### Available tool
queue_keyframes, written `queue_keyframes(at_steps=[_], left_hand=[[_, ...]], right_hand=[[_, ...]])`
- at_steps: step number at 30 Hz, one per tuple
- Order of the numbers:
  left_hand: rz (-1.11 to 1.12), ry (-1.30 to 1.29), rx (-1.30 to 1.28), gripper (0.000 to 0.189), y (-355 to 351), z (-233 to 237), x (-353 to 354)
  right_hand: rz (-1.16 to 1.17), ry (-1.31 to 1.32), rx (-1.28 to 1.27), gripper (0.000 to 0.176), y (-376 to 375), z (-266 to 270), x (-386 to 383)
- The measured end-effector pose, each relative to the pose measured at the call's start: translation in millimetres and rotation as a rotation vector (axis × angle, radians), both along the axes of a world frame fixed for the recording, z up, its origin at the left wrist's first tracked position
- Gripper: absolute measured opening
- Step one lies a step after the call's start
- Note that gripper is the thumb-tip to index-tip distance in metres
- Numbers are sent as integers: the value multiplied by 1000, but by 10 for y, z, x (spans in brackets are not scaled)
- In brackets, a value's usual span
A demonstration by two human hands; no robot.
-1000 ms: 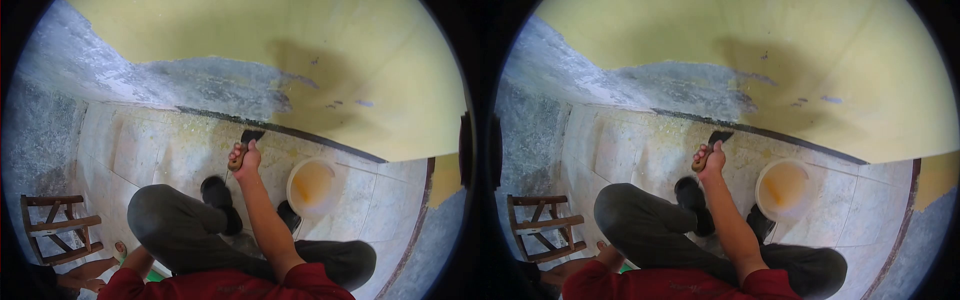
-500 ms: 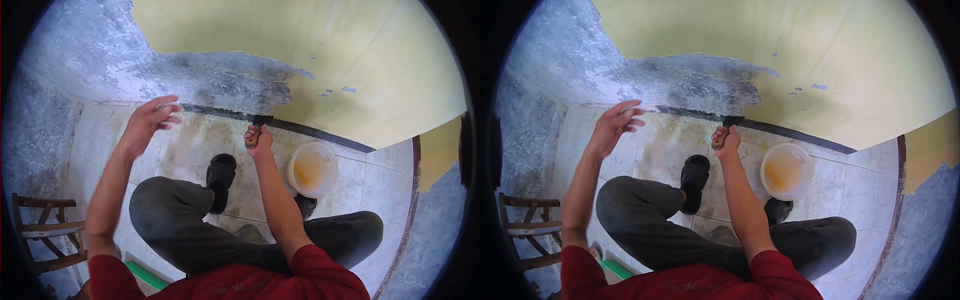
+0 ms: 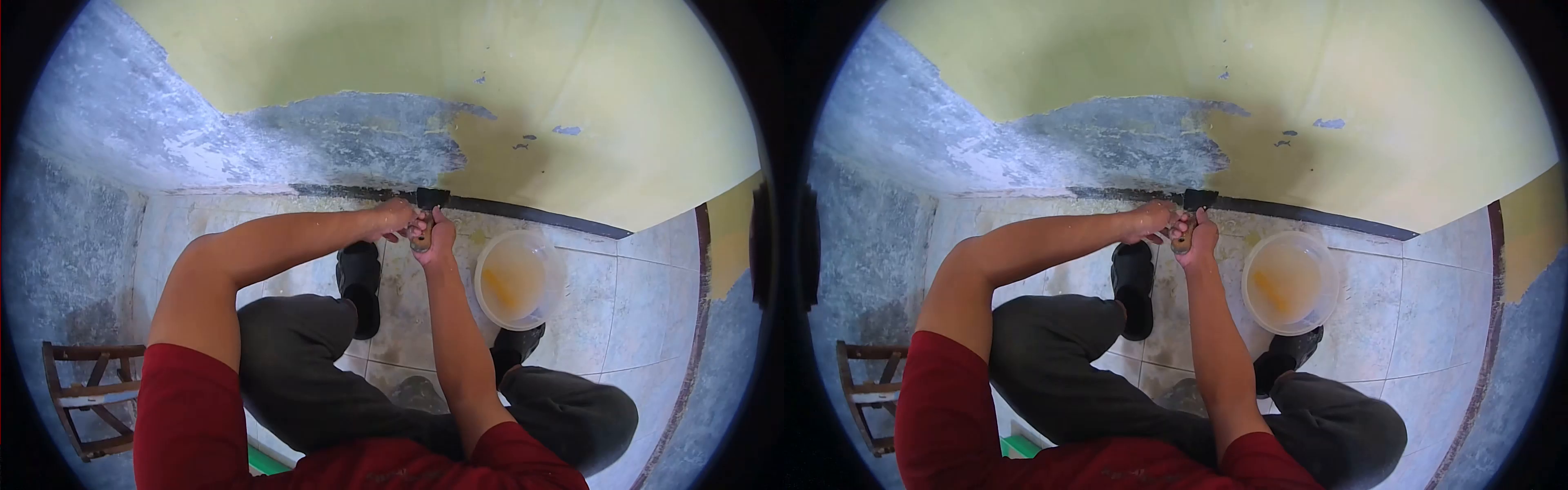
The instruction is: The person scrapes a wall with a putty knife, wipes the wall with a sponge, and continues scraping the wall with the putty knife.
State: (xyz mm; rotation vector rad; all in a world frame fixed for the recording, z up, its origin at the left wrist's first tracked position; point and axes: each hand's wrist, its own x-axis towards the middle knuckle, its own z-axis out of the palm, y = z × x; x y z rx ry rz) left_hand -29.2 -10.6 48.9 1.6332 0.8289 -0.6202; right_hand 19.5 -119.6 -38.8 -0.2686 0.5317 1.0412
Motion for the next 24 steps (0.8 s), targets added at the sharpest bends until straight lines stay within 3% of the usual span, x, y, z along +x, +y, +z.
queue_keyframes(at_steps=[4,11,14,17,24], left_hand=[[315,-32,-387,10,78,-326,57],[664,-287,-593,15,-18,-587,203],[674,-224,-452,14,-3,-563,258],[758,-288,-544,15,-18,-613,179],[766,-217,-481,16,-30,-649,272]], right_hand=[[51,-102,48,36,3,-37,22],[4,-76,-1,32,65,133,72],[-15,-167,-20,32,106,113,28],[-27,-114,-30,33,123,106,0],[-33,-148,-30,33,99,67,19]])
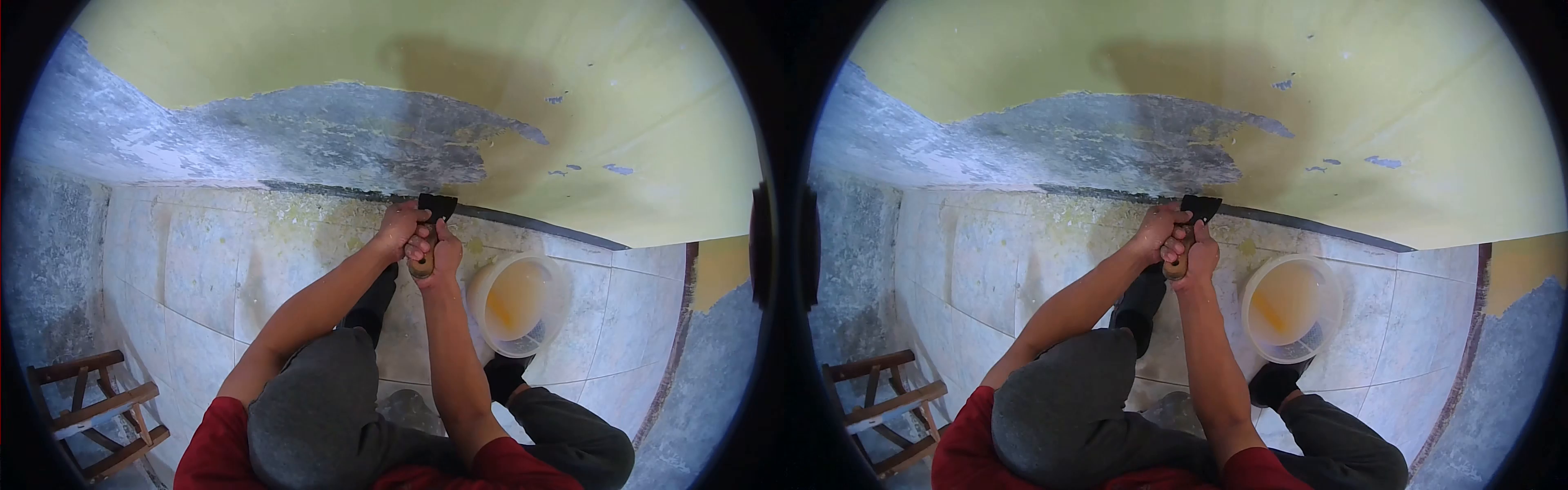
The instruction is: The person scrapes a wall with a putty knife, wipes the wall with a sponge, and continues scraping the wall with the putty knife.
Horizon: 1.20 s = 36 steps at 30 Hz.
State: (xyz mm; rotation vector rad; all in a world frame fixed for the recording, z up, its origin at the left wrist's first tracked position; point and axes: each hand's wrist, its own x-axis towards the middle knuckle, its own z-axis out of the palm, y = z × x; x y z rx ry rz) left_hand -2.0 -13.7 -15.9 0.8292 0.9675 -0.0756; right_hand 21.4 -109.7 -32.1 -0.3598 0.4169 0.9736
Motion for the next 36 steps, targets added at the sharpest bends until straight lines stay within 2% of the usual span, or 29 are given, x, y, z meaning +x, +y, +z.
queue_keyframes(at_steps=[3,5,8,11,12,14,16,19,21,23,24,27,30,32,34,36], left_hand=[[23,-46,22,13,-73,28,6],[-9,-112,-34,20,-22,-45,13],[-30,-94,-31,19,-8,-59,55],[-44,-136,-12,15,-65,90,43],[-44,-134,-6,15,-3,88,106],[-65,46,59,10,-71,51,71],[-62,-13,82,10,-10,148,178],[-49,-18,2,12,-207,-101,-74],[-52,-104,30,17,27,-140,155],[-38,-52,-16,18,-42,-178,74],[-34,-7,-2,18,-25,-148,75],[21,-29,33,11,-90,-10,82],[10,-104,28,15,-36,-310,70],[7,-139,39,13,109,-411,225],[-57,-2,-43,9,15,-303,83],[-50,-109,23,9,34,-23,157]], right_hand=[[47,32,34,32,-85,-8,35],[2,26,29,32,-63,92,39],[8,68,53,31,-54,25,74],[12,7,22,30,-105,127,71],[12,9,29,30,-23,91,118],[-2,46,-46,30,-53,3,42],[8,11,20,29,0,132,165],[50,109,-38,28,-250,49,-29],[70,99,-36,28,-35,-23,214],[91,56,-9,27,-123,-153,118],[28,149,-36,28,-52,-25,98],[25,112,-11,30,-57,46,130],[63,59,-100,30,-70,-92,119],[48,34,-38,31,64,-186,250],[32,126,-107,31,-11,-133,81],[30,55,-26,32,-11,112,172]])
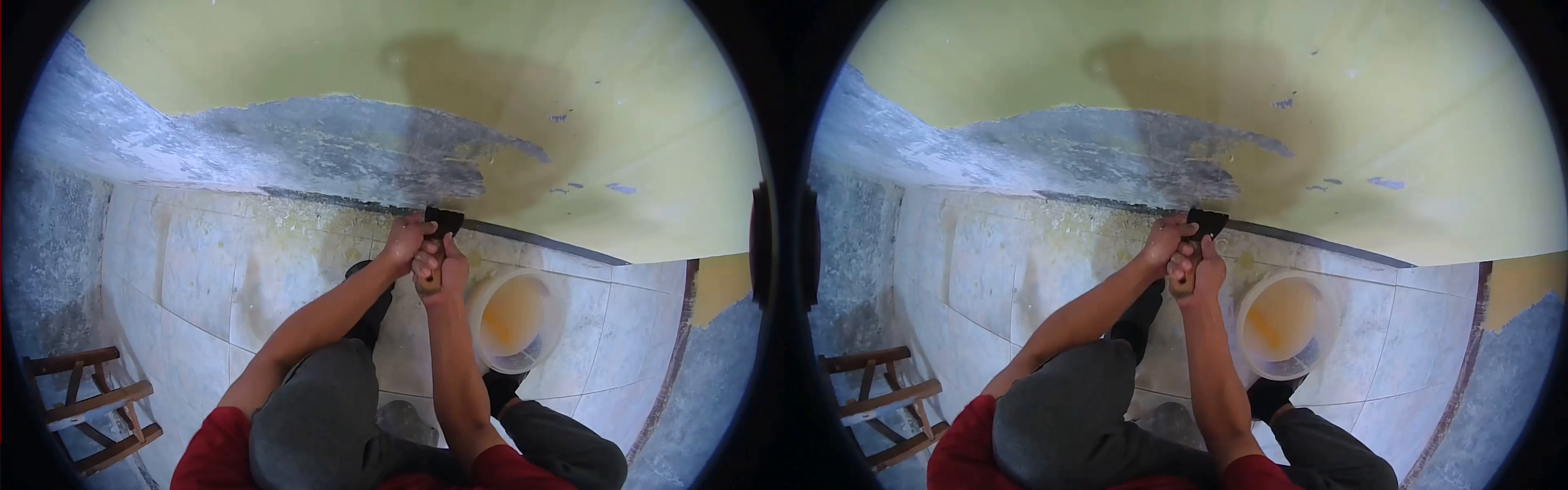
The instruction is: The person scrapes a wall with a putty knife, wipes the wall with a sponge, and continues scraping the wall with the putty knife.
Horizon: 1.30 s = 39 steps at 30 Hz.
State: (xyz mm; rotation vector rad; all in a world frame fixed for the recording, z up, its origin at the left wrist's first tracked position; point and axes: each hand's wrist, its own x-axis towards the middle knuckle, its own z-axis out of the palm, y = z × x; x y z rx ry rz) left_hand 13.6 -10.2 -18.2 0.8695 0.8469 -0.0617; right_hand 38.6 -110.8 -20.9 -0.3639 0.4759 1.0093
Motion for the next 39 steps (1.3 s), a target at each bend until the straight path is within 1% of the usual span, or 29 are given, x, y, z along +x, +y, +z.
queue_keyframes(at_steps=[1,2,3,5,6,7,8,9,10,12,13,14,15,17,19,20,22,23,25,26,28,30,31,33,35,36,39], left_hand=[[16,-42,3,9,-99,42,-85],[-31,15,26,9,-96,39,-111],[-29,29,11,9,-196,-69,-194],[92,-26,-29,10,-152,-283,-73],[70,-39,-51,11,-136,-106,-66],[71,-34,-59,11,-100,-99,-64],[9,39,-42,13,-151,-110,-160],[-59,79,8,15,-103,-88,-130],[7,-5,-38,21,-137,-56,-110],[10,-35,-41,23,-51,-58,-32],[18,-41,-72,25,-96,-67,-67],[64,41,-35,25,-131,-68,-67],[67,39,-36,25,-144,-5,-66],[78,27,-105,31,-152,86,-71],[67,30,-106,29,-106,207,-17],[59,39,-116,26,-117,223,-21],[81,54,-113,24,-136,59,-18],[98,54,-90,21,-113,-15,17],[65,-10,-93,20,-93,67,-4],[39,-53,-112,19,-125,85,-46],[38,-8,-100,21,-152,13,-58],[36,20,-66,23,-158,7,-82],[37,-15,-75,26,-178,16,-93],[41,-58,-84,29,-143,76,-41],[28,40,-40,31,-159,155,-67],[44,57,-32,20,-146,103,-59],[49,-26,-59,19,-151,8,-67]], right_hand=[[4,-3,24,32,-106,53,-70],[7,14,6,32,-172,-102,-115],[39,34,-24,33,-227,-358,-142],[71,-3,-6,33,-73,-371,10],[42,-8,16,34,-49,-230,-3],[15,4,20,35,-99,-162,-56],[18,33,-15,35,-254,-181,-186],[19,21,-41,35,-252,-185,-171],[19,-10,-47,36,-149,-171,-74],[34,-40,-23,35,-74,-154,1],[54,-47,-28,35,-128,-146,-42],[60,-40,-37,35,-156,-136,-63],[30,-13,-30,34,-133,-105,-51],[-6,13,-19,33,-113,-37,-38],[-17,1,21,33,-95,95,-11],[-15,9,12,33,-78,41,-9],[-34,95,35,33,-29,-43,25],[-35,87,39,33,-59,-23,13],[-18,0,53,33,-107,31,-1],[-17,1,48,33,-100,-14,3],[-11,-54,40,34,-128,-96,-65],[-18,-16,46,34,-158,-67,-83],[-27,15,54,34,-151,-41,-62],[-19,-37,29,34,-89,-89,-22],[-11,-61,-25,34,-172,-152,-94],[-7,-45,-10,34,-175,-144,-79],[-8,-43,-2,33,-152,-104,-73]])
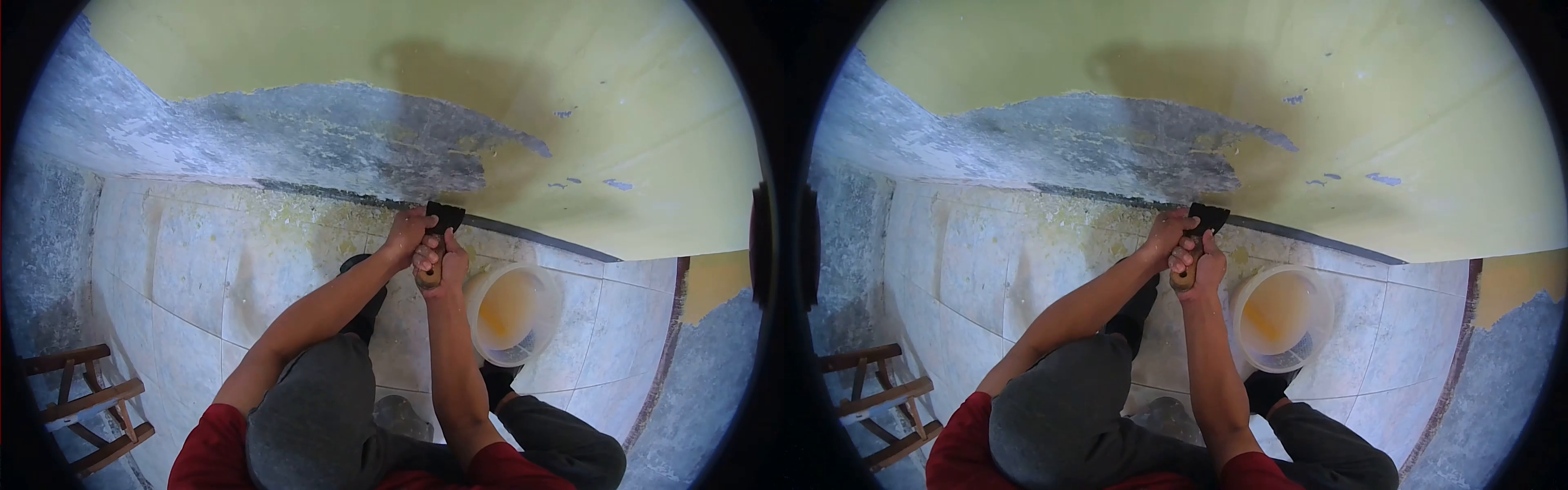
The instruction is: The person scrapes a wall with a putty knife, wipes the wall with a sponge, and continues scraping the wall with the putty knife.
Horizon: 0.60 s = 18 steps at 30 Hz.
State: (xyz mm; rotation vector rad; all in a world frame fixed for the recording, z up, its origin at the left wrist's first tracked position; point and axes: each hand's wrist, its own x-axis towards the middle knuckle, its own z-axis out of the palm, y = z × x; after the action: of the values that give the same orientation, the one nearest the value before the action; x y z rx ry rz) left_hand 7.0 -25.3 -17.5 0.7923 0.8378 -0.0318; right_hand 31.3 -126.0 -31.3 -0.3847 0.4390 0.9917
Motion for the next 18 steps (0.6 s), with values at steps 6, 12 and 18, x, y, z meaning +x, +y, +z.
queue_keyframes(at_steps=[6,12,18], left_hand=[[1,-24,36,16,-20,-6,91],[12,4,55,22,-51,87,85],[14,18,59,39,-72,29,20]], right_hand=[[12,-5,28,34,63,76,119],[9,22,53,35,-28,63,71],[14,75,76,36,-76,29,48]])
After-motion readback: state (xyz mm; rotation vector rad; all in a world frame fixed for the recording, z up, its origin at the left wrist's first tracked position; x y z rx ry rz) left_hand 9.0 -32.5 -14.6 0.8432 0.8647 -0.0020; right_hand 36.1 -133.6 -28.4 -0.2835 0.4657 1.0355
